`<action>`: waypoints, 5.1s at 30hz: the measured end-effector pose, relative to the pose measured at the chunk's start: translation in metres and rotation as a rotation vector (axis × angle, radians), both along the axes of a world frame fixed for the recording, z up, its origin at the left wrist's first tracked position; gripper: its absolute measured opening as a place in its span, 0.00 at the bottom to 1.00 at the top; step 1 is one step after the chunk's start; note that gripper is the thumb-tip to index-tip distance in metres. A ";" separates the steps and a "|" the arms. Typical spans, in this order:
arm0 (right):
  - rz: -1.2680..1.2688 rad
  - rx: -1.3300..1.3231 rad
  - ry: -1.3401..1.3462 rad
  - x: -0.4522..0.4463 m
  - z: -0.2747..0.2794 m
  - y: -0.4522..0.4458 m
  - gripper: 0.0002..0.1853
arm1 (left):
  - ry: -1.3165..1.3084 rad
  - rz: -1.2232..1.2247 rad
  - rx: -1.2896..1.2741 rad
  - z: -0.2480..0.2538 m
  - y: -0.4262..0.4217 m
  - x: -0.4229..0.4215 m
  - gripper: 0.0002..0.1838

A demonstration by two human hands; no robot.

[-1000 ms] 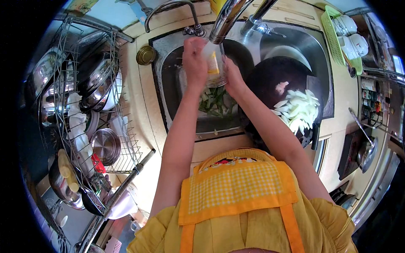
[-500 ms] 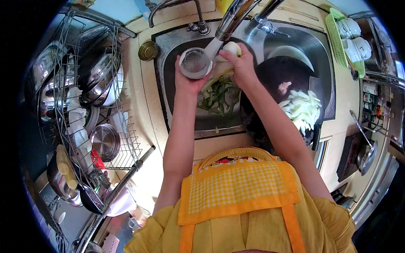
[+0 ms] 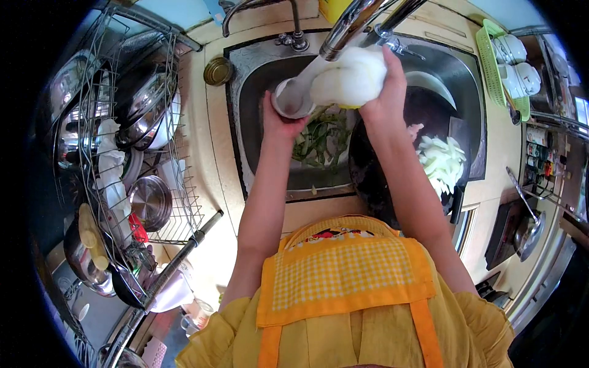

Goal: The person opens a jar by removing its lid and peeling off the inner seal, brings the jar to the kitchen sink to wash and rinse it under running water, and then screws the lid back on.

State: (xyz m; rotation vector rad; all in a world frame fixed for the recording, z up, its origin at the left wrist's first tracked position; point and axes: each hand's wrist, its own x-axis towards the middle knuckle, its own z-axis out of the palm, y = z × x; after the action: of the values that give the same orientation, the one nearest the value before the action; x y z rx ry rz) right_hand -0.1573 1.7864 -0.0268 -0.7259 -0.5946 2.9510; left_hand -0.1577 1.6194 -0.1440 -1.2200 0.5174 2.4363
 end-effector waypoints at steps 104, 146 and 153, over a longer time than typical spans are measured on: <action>0.987 2.391 0.964 -0.005 -0.096 -0.015 0.17 | 0.524 0.221 -0.303 0.018 0.005 -0.011 0.20; 0.387 0.930 0.121 0.015 -0.094 0.014 0.10 | 0.247 0.305 -0.017 0.010 -0.042 -0.024 0.36; 0.338 0.865 -0.042 -0.006 -0.110 0.001 0.11 | 0.161 0.216 -0.013 0.007 -0.004 -0.018 0.34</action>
State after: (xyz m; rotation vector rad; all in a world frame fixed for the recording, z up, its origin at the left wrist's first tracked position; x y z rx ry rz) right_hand -0.1634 1.7870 -0.1367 -0.6068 -1.9606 2.4867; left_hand -0.1754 1.6155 -0.1367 -1.1434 0.4678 2.7331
